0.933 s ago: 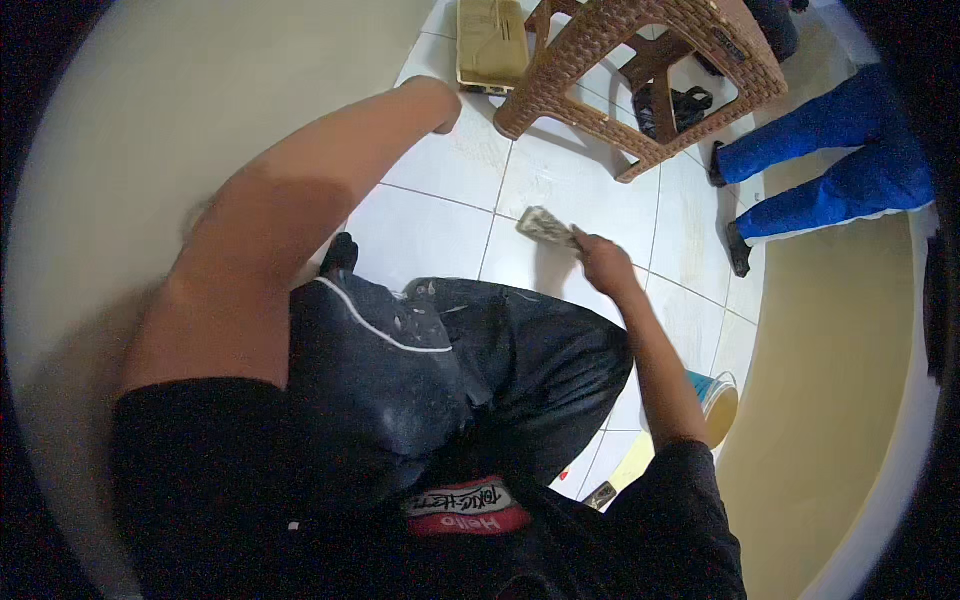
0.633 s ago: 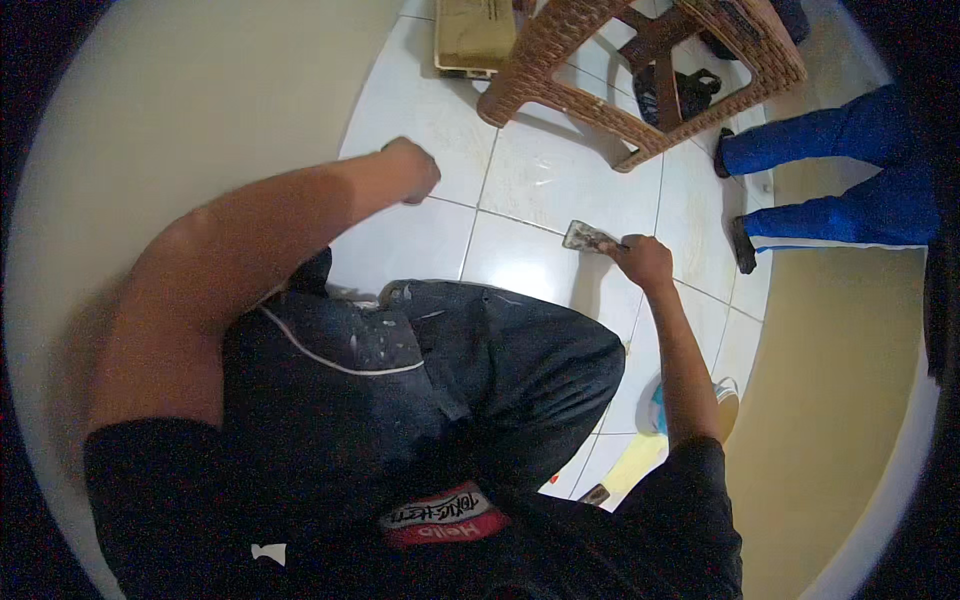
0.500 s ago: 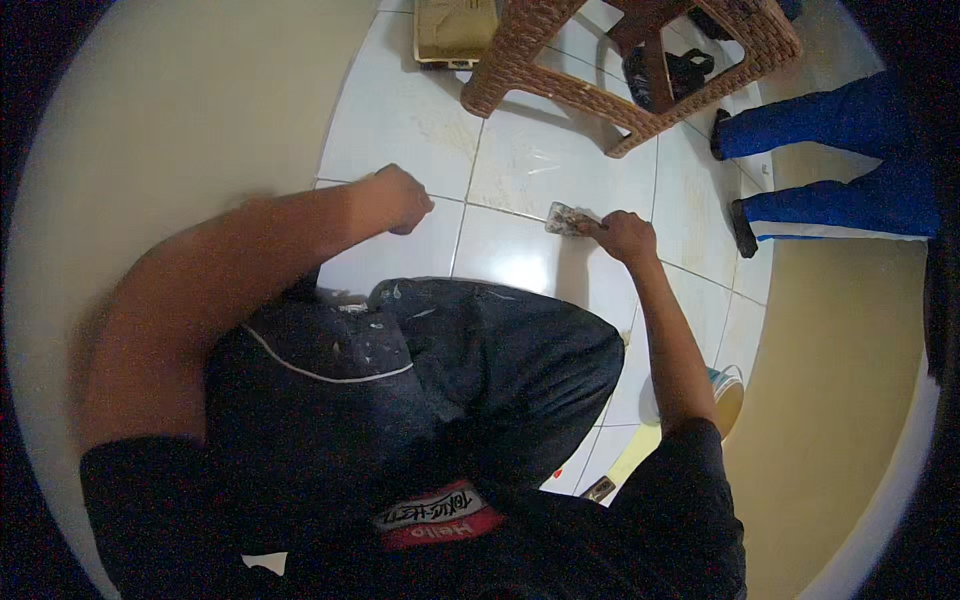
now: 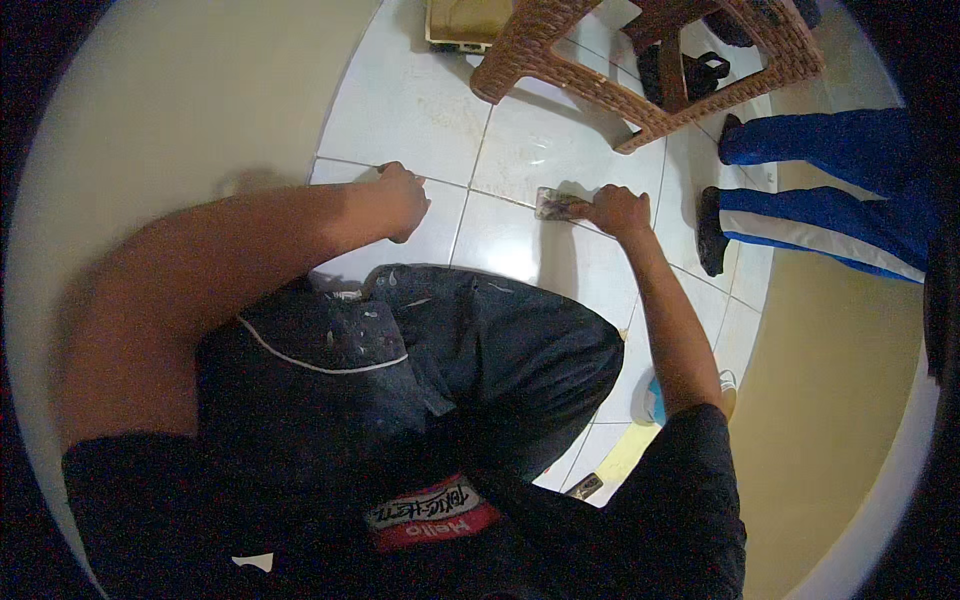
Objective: The person scrapes the grout between floor tiles using a handheld scraper and applies a coating from a container using a brush.
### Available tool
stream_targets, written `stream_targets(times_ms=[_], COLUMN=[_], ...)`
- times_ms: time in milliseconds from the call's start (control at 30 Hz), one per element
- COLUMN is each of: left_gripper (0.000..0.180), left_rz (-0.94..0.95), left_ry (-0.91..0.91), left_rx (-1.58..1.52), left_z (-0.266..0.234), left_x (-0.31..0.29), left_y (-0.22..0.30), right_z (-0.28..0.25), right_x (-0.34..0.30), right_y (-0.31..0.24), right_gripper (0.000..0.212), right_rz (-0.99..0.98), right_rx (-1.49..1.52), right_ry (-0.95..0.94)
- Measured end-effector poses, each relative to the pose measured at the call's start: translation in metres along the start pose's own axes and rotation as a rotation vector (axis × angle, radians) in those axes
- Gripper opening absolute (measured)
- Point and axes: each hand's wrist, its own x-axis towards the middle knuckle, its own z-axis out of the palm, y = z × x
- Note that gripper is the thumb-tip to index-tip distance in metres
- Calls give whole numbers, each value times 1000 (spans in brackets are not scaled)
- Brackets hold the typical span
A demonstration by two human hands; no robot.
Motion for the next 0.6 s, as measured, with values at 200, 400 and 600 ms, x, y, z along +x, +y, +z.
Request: stream_targets(times_ms=[200,400,600], left_gripper=[69,71,72], left_rz=[19,-37,19], left_ry=[131,111,117], left_rx=[-25,-5,-24], left_z=[11,7,16], left_x=[4,-5,1], left_y=[-3,-1,-9], right_z=[-9,0,3], right_x=[-6,-6,-16], right_y=[2,0,-28], right_gripper=[80,69,66], right_rz=[9,31,39], right_rx=[-28,-40,46], right_ry=[41,51,73])
